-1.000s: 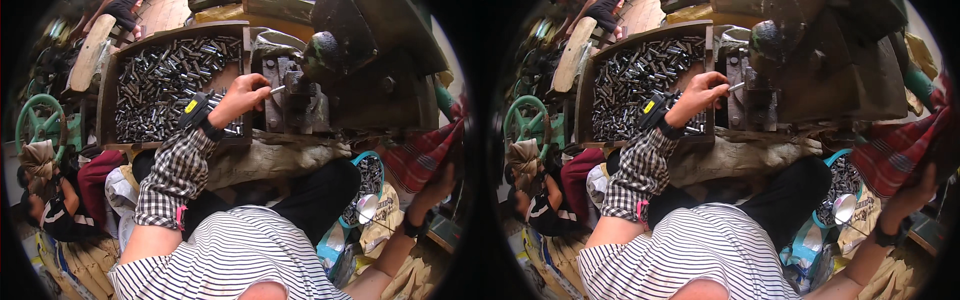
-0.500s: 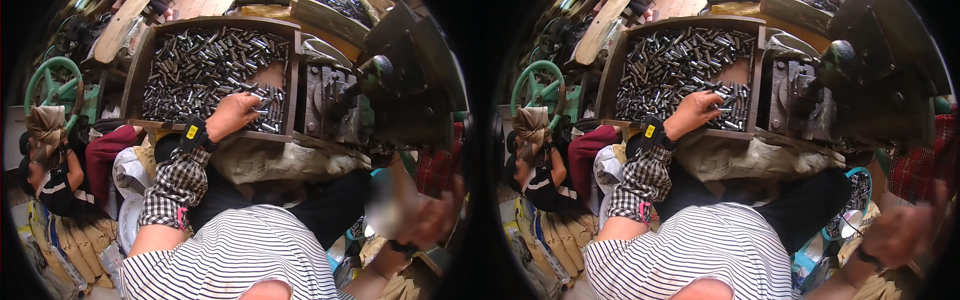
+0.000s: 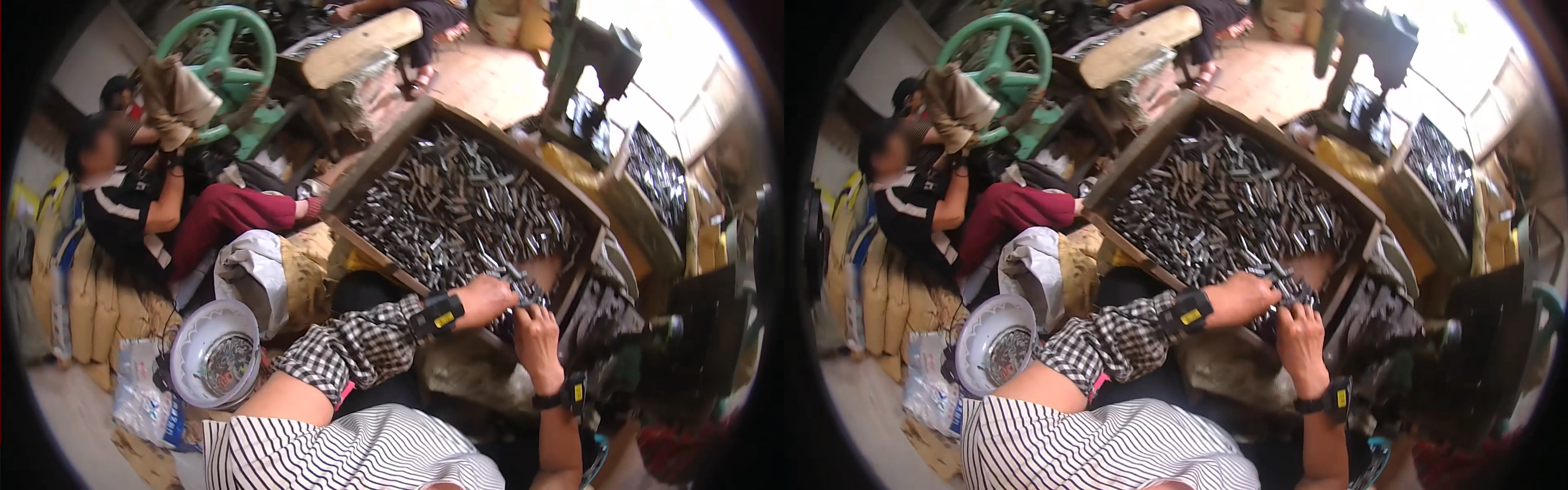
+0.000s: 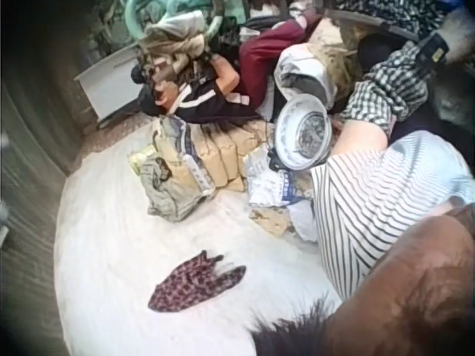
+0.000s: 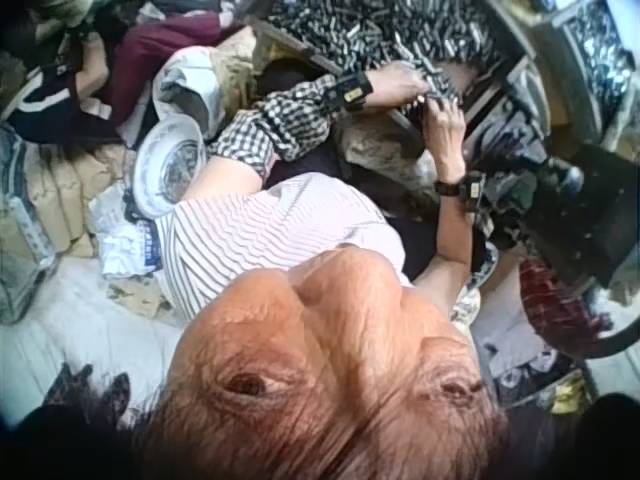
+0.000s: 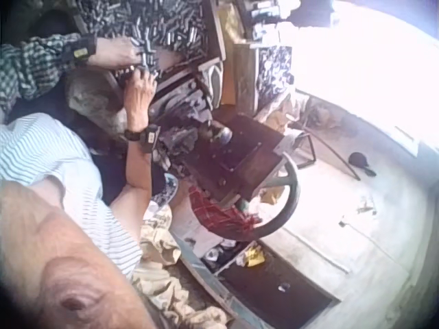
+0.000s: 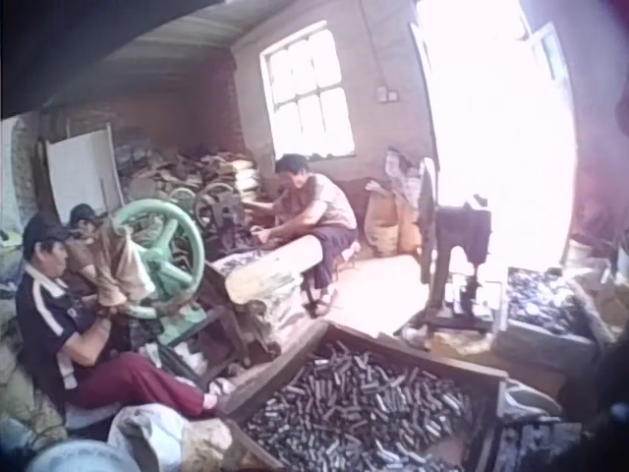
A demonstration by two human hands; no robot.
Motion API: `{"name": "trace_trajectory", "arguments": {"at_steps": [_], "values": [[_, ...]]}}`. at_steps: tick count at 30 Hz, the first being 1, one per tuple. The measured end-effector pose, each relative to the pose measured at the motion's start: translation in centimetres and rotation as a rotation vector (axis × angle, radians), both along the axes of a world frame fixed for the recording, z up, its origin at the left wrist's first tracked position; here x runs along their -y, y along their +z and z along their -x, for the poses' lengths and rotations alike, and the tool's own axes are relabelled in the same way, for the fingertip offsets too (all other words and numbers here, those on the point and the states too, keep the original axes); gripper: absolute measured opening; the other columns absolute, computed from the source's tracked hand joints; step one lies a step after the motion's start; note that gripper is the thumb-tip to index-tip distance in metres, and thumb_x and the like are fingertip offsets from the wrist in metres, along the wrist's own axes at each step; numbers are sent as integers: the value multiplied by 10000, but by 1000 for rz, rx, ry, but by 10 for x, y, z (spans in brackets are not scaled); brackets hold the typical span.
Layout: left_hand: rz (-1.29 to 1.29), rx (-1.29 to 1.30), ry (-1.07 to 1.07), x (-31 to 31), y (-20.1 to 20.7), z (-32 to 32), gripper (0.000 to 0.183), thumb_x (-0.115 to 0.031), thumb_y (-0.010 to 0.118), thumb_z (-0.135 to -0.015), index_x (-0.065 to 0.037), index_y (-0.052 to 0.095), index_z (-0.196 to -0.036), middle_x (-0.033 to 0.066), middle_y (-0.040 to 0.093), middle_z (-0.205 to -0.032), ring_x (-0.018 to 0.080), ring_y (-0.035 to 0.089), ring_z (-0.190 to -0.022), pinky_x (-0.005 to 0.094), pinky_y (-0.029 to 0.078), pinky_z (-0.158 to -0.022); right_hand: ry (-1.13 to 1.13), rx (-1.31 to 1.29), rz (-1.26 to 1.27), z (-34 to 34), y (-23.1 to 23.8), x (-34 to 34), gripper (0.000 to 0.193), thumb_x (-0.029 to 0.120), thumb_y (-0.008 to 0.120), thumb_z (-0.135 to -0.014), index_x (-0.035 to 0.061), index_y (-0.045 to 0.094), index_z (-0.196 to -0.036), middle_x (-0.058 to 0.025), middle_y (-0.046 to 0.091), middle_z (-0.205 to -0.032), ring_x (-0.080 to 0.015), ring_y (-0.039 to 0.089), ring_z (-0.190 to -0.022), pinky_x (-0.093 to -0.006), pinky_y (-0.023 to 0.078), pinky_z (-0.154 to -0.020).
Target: The person is manually assembling small metal components by fitting pins into cylindrical metal pieces and placing them in a press.
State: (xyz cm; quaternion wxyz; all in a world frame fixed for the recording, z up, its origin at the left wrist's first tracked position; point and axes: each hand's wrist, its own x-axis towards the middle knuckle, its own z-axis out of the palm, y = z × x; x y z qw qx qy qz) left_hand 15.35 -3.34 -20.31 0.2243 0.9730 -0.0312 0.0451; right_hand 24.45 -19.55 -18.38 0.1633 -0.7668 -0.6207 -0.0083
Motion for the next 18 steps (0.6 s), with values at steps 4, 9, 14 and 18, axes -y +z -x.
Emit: {"name": "trace_trajectory", "arguments": {"at_steps": [4, 9, 14, 18], "values": [[-24, 14, 33, -6, 6, 5, 100, -64, 565, -761, 13, 586, -821, 181, 625, -769, 337, 660, -726, 409, 541, -612, 20, -54, 126, -1, 6, -9, 47, 67, 561, -770, 43, 552, -809, -155, 556, -808, -334, 584, -735, -428, 467, -631], [-19, -20, 7, -13, 4, 1, 113, -63, 558, -762, 8, 589, -844, 175, 629, -764, 318, 660, -771, 402, 541, -650, -5, -107, 217, 3, 23, -22, 108, 115, 598, -800, 26, 589, -861, -191, 577, -838, -369, 599, -773, -456, 471, -670], [41, 4, 59, -14, 7, 3, 159, -45, 571, -739, 51, 555, -865, 202, 637, -789, 333, 658, -778, 406, 535, -669, -67, -79, 312, 6, 20, -26, 143, 138, 588, -778, 11, 581, -843, -211, 577, -846, -378, 604, -779, -460, 476, -683], [49, 10, 81, -10, 10, 3, 146, -37, 564, -739, 44, 565, -861, 196, 642, -773, 327, 663, -765, 397, 535, -659, -95, -97, 348, 4, 20, -28, 190, 153, 612, -722, 0, 576, -829, -229, 583, -866, -387, 607, -804, -463, 484, -712]]}}
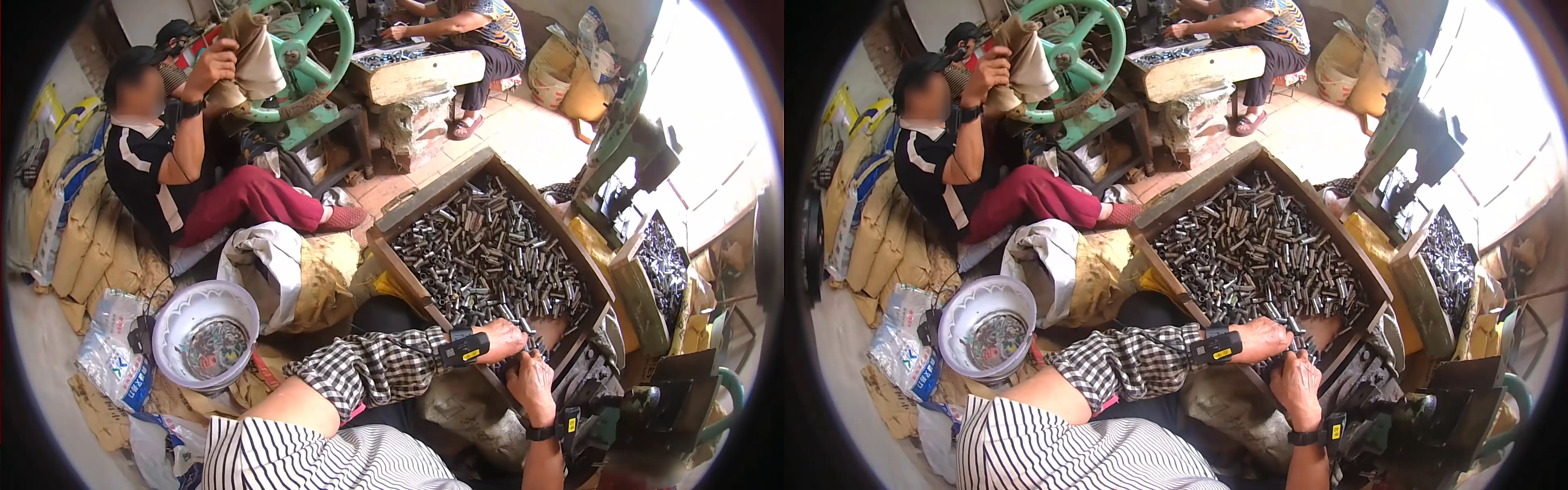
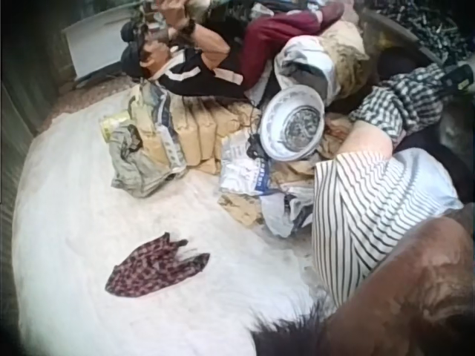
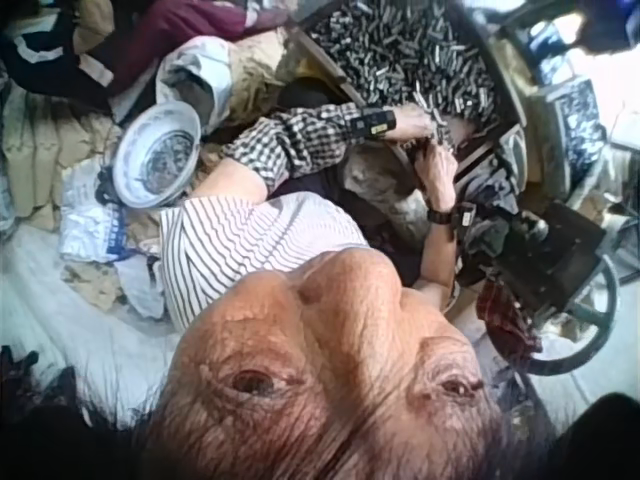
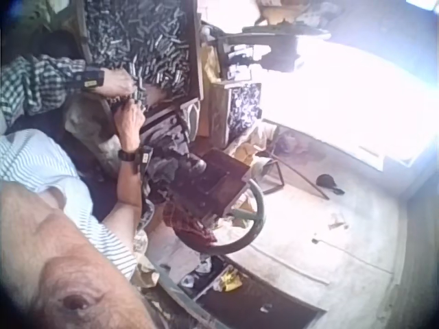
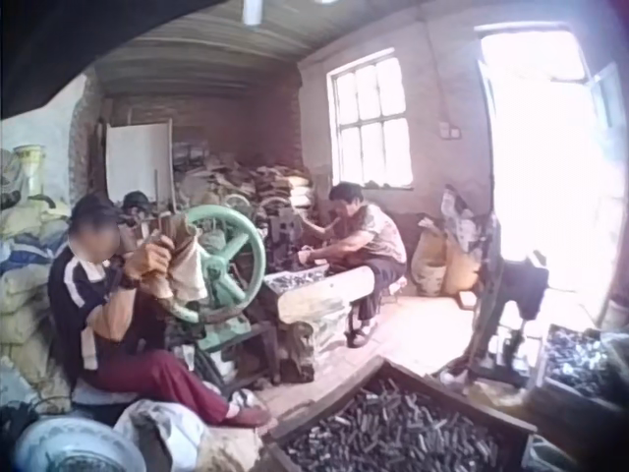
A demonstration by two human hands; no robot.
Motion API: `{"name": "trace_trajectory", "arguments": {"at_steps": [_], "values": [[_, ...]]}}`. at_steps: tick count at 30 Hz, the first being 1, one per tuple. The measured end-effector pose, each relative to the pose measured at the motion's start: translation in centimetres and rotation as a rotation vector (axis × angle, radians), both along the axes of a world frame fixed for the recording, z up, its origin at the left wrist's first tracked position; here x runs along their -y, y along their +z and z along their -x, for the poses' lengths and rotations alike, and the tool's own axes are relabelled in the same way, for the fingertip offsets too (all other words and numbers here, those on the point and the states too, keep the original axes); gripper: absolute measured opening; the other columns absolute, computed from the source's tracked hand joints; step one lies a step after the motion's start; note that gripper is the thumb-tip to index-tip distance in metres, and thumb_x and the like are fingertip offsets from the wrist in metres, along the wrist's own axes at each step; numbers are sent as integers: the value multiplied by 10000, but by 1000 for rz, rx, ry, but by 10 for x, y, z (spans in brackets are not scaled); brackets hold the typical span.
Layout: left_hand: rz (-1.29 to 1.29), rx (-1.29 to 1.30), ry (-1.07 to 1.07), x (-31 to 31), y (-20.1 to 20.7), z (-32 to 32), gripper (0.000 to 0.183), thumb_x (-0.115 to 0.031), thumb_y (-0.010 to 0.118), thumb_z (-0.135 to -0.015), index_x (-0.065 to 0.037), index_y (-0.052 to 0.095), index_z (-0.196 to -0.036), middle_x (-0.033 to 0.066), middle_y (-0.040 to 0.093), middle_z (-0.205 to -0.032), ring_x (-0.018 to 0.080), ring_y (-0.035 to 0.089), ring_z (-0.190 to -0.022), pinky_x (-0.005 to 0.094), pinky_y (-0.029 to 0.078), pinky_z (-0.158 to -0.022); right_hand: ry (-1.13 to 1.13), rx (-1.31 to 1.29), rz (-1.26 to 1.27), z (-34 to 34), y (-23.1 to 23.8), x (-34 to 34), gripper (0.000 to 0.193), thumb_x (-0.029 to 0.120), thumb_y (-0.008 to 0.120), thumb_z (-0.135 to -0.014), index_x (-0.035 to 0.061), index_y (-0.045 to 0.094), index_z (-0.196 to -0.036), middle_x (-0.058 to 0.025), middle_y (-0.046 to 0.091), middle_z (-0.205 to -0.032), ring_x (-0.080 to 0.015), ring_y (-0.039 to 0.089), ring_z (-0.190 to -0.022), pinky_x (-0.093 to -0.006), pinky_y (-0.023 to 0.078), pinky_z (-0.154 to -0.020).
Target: The person is manually assembling small metal components by fitting pins into cylindrical metal pieces and placing them in a press.
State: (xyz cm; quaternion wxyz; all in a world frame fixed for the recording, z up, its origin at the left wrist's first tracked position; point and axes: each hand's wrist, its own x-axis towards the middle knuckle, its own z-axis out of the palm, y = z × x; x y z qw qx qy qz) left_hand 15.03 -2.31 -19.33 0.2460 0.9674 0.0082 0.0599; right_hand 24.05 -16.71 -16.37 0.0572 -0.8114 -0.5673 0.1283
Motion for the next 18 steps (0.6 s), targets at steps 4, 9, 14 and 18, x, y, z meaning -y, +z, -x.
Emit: {"name": "trace_trajectory", "arguments": {"at_steps": [4, 9, 14, 18], "values": [[-45, 12, -3, -1, 2, -1, 86, -59, 575, -731, 0, 606, -786, 162, 650, -741, 287, 669, -759, 379, 536, -652, -34, -159, 22, -8, 7, 0, 271, 148, 632, -707, 23, 576, -941, -205, 587, -886, -396, 583, -849, -467, 468, -755], [-91, 12, -22, -2, 4, -3, 90, -78, 583, -738, -14, 611, -794, 151, 650, -755, 281, 667, -760, 370, 535, -661, -30, -187, -10, -10, 8, 0, 326, 112, 665, -680, 31, 567, -980, -192, 591, -887, -388, 582, -849, -462, 463, -759], [-53, 74, 11, 1, 6, 6, 106, -86, 579, -754, -9, 594, -825, 150, 630, -794, 290, 655, -757, 388, 529, -646, 12, -151, -89, 1, 8, 5, 316, 77, 686, -661, -10, 568, -941, -189, 607, -843, -373, 596, -833, -436, 472, -731], [-80, 128, 24, 12, -5, -4, 128, -89, 577, -748, -10, 582, -849, 134, 623, -817, 273, 656, -753, 371, 540, -634, -102, -278, -49, -11, -8, 25, 302, 111, 693, -679, 9, 568, -935, -197, 615, -861, -380, 598, -858, -458, 472, -747]]}}
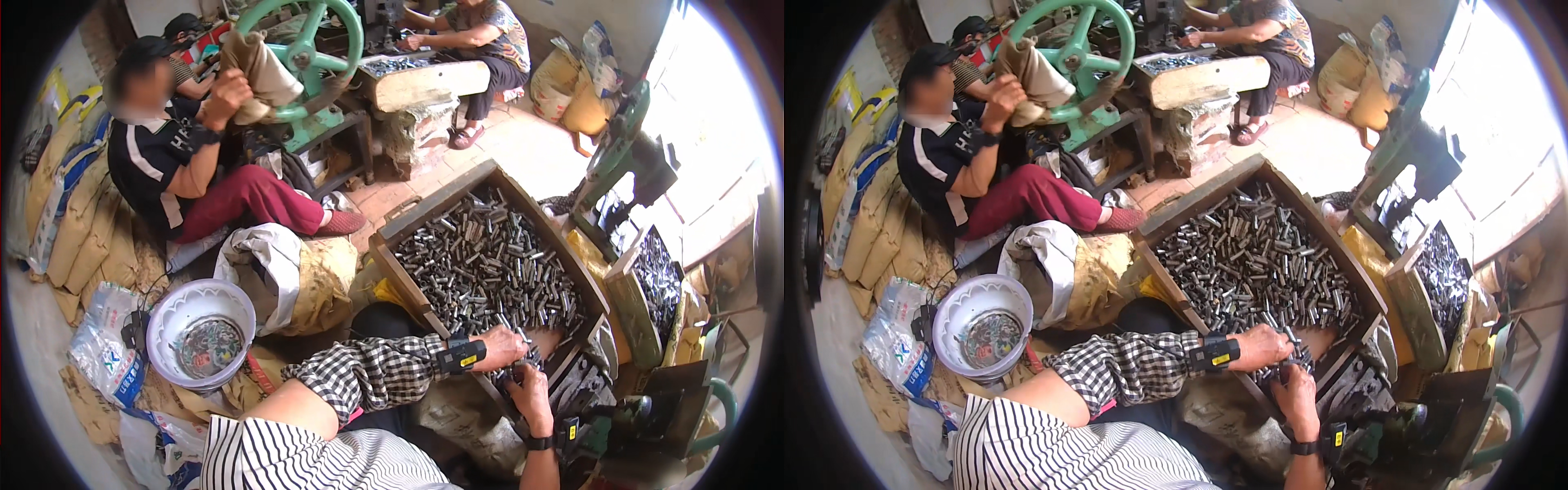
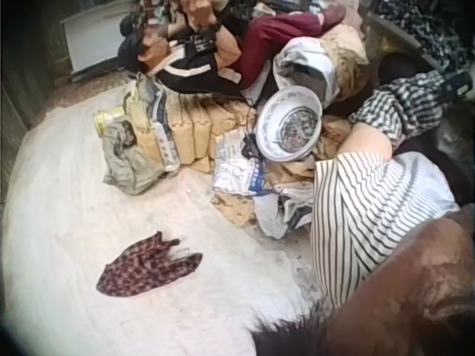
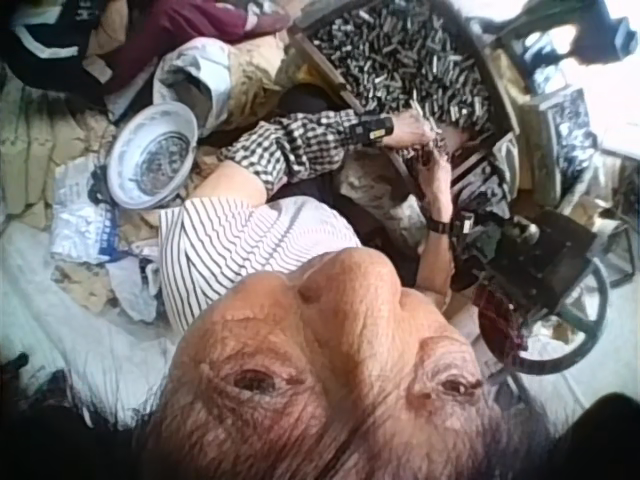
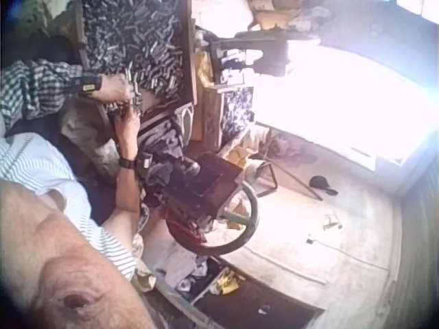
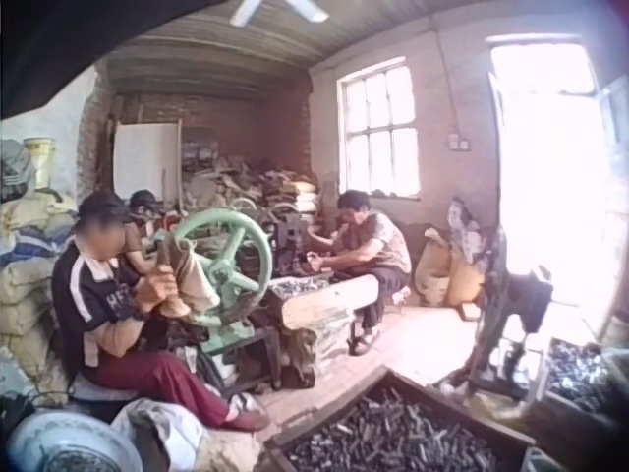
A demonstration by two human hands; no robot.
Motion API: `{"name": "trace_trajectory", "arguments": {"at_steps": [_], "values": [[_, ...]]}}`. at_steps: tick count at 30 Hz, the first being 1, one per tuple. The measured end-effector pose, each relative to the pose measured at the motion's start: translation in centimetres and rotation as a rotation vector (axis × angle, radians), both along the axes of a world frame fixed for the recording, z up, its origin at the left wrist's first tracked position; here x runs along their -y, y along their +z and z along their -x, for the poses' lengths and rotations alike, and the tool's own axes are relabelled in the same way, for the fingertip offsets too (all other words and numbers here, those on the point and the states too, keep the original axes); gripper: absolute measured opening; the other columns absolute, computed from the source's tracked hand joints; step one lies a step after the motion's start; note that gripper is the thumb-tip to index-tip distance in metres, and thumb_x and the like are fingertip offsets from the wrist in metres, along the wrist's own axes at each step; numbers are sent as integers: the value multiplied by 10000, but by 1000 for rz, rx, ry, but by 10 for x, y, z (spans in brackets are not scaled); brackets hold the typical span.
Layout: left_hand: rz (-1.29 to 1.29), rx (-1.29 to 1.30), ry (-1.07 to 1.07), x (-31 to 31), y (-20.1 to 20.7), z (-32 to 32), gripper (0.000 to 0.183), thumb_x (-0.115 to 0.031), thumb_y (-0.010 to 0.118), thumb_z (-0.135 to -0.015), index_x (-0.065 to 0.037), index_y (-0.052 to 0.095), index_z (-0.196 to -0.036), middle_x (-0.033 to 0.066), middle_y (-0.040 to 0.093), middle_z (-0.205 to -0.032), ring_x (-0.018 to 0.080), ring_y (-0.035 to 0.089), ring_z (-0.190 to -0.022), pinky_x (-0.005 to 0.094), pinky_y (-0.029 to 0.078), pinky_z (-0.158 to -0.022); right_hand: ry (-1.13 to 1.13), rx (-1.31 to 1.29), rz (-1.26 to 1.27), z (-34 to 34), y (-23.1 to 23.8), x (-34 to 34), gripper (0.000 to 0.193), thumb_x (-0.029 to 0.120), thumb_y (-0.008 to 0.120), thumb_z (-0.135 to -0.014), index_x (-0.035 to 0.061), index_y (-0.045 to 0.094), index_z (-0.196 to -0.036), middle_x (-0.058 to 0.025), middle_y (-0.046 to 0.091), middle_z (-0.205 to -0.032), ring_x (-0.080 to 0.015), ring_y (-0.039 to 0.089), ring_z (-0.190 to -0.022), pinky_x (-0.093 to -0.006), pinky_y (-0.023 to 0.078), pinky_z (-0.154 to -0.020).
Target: The person is manually assembling small metal components by fitting pins into cylindrical metal pieces and placing them in a press.
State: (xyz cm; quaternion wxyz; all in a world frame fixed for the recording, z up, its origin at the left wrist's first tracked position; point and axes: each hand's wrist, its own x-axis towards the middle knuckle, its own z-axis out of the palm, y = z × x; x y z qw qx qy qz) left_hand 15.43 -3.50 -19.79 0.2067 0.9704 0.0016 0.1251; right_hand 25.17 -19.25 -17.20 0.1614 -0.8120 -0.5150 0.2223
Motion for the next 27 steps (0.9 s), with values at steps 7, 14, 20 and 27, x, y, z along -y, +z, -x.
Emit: {"name": "trace_trajectory", "arguments": {"at_steps": [7, 14, 20, 27], "values": [[-39, 131, 160, -9, 5, -2, 86, -160, 584, -787, -96, 560, -837, 64, 569, -773, 237, 631, -651, 347, 527, -503, -53, -28, -294, 5, -2, 3, 197, 56, 629, -689, 12, 554, -866, -174, 596, -824, -362, 589, -794, -436, 473, -691], [297, 174, 196, -19, 19, -14, 168, -198, 588, -878, -37, 566, -924, 146, 594, -864, 361, 600, -756, 416, 481, -624, -506, -759, -515, -7, 2, 22, 134, 16, 600, -821, -39, 583, -942, -20, 587, -806, -38, 543, -664, -208, 481, -565], [203, 166, 269, -10, 29, -14, 152, -166, 618, -850, -48, 574, -934, 130, 613, -883, 338, 615, -738, 399, 494, -605, -531, -776, -574, -8, 2, 28, 241, -12, 586, -800, -31, 505, -1025, -35, 577, -805, -53, 549, -653, -206, 480, -573], [-54, -154, 26, 5, 14, -12, 163, -181, 659, -793, -67, 570, -868, 101, 579, -827, 301, 632, -698, 397, 513, -590, -546, -796, -607, -14, 5, 32, 147, -8, 583, -785, -35, 541, -924, -15, 556, -791, -49, 542, -648, -206, 467, -571]]}}
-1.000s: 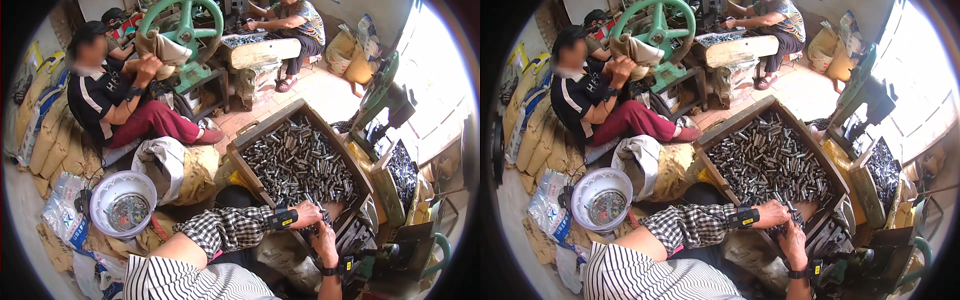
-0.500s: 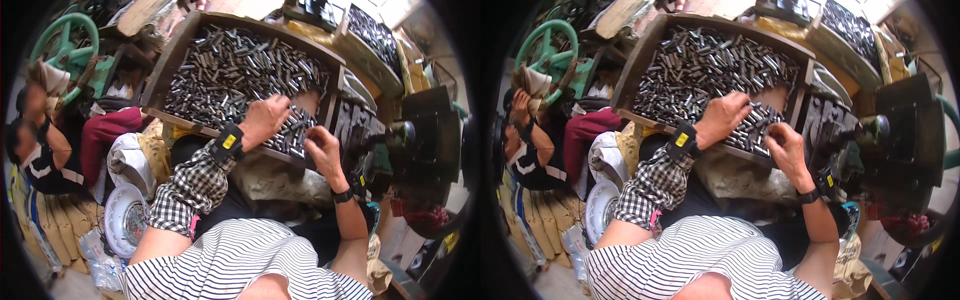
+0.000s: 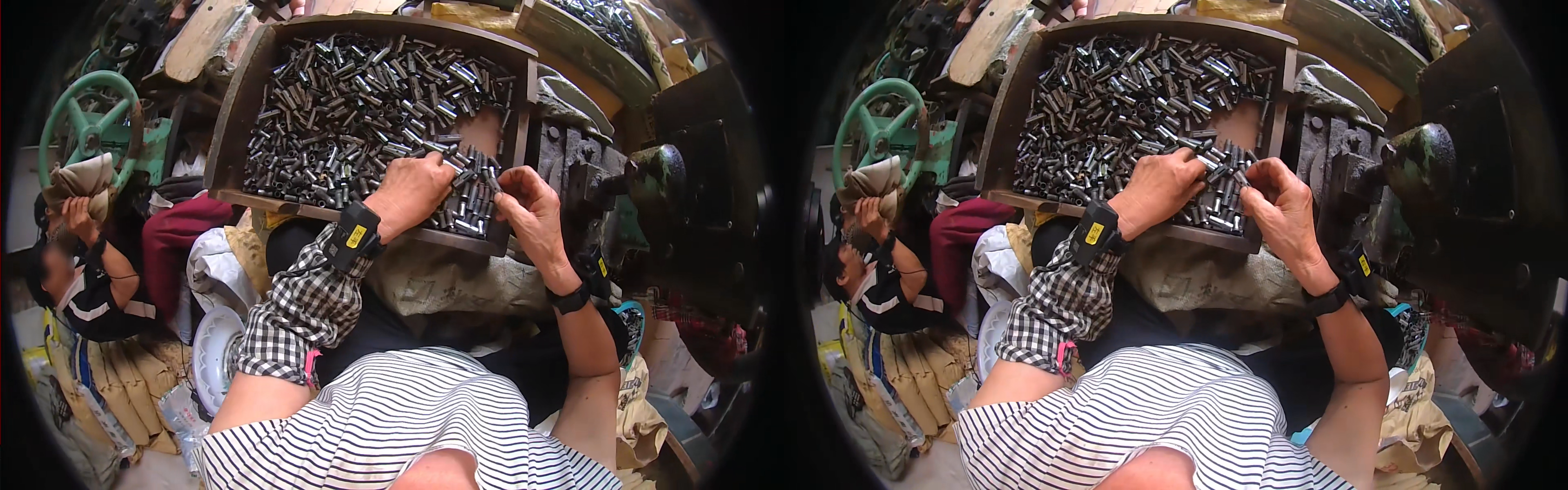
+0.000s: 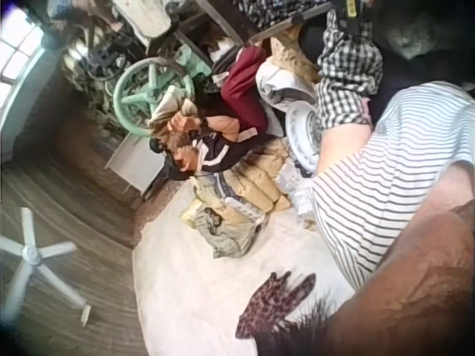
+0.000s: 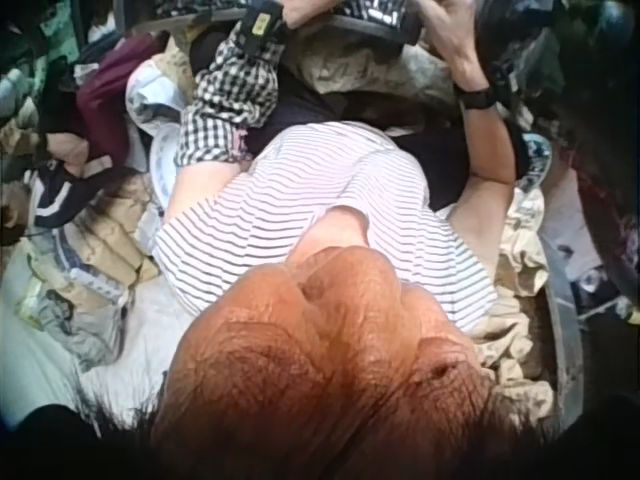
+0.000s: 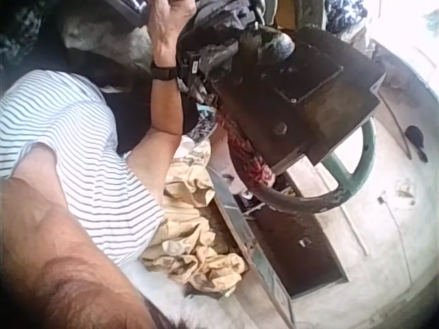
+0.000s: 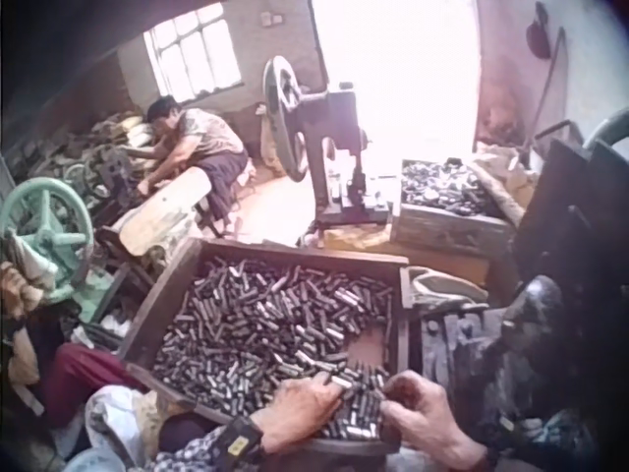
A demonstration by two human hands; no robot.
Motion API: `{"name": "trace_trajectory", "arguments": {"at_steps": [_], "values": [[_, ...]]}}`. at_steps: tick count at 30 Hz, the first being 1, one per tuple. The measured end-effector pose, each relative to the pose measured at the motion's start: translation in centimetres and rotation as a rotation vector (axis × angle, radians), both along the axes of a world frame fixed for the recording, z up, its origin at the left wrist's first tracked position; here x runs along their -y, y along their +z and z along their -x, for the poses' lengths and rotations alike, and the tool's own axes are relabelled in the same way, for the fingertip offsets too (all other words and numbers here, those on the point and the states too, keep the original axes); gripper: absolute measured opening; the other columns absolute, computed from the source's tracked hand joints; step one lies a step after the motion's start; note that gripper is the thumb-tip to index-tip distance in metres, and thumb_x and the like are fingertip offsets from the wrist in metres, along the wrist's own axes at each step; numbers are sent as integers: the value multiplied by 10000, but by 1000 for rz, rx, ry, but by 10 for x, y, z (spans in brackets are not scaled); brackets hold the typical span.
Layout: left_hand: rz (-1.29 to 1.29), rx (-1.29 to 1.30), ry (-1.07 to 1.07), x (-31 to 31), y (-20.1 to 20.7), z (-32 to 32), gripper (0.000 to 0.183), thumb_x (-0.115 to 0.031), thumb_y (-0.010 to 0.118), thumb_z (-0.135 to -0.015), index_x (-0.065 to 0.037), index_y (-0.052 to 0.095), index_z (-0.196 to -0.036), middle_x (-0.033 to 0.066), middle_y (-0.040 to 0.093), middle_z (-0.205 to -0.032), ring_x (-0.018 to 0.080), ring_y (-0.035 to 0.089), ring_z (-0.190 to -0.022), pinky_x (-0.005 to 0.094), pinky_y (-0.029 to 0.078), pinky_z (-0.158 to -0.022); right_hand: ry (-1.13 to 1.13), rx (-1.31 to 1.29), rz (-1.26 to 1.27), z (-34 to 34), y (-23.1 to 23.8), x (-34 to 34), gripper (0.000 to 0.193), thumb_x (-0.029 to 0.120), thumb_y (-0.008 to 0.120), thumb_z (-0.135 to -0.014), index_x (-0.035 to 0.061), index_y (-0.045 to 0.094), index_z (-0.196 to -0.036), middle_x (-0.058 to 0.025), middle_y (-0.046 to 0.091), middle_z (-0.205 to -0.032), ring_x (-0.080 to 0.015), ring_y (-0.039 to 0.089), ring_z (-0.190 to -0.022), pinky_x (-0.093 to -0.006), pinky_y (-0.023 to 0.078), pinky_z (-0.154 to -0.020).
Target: The person is manually assembling small metal components by fitting pins into cylindrical metal pieces and placing them in a press.
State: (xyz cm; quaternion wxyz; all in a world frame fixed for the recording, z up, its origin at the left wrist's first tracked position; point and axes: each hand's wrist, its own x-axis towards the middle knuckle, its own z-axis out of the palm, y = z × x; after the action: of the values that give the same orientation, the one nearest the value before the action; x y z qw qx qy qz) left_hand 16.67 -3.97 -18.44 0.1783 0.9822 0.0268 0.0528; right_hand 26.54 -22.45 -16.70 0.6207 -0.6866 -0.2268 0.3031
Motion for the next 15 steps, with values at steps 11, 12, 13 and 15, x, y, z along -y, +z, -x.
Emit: {"name": "trace_trajectory", "arguments": {"at_steps": [11, 12, 13, 15], "values": [[-177, -56, -94, 2, -4, -4, 129, -125, 628, -765, -64, 577, -867, 118, 586, -794, 292, 653, -675, 385, 533, -575, 52, 305, 109, -1, -5, 1, 164, 46, 611, -792, -31, 619, -936, -90, 618, -805, -112, 571, -646, -248, 461, -597], [-194, -65, -117, 2, -4, -3, 120, -122, 626, -765, -57, 581, -855, 120, 590, -782, 295, 653, -677, 386, 533, -576, 54, 301, 109, 0, -5, 1, 164, 46, 611, -792, -31, 619, -936, -90, 618, -805, -112, 571, -646, -248, 461, -597], [-193, -69, -116, 1, -4, -2, 120, -122, 626, -765, -57, 581, -855, 120, 590, -782, 295, 653, -677, 386, 533, -576, 57, 319, 124, 0, -5, 0, 168, 47, 614, -786, -30, 618, -936, -103, 621, -811, -130, 581, -663, -257, 465, -608], [-163, -80, -90, 2, -4, -1, 120, -120, 624, -756, -36, 579, -828, 131, 609, -775, 303, 651, -681, 392, 532, -583, 59, 337, 141, 1, -4, -1, 173, 48, 617, -780, -29, 617, -935, -117, 623, -816, -149, 591, -679, -265, 470, -619]]}}
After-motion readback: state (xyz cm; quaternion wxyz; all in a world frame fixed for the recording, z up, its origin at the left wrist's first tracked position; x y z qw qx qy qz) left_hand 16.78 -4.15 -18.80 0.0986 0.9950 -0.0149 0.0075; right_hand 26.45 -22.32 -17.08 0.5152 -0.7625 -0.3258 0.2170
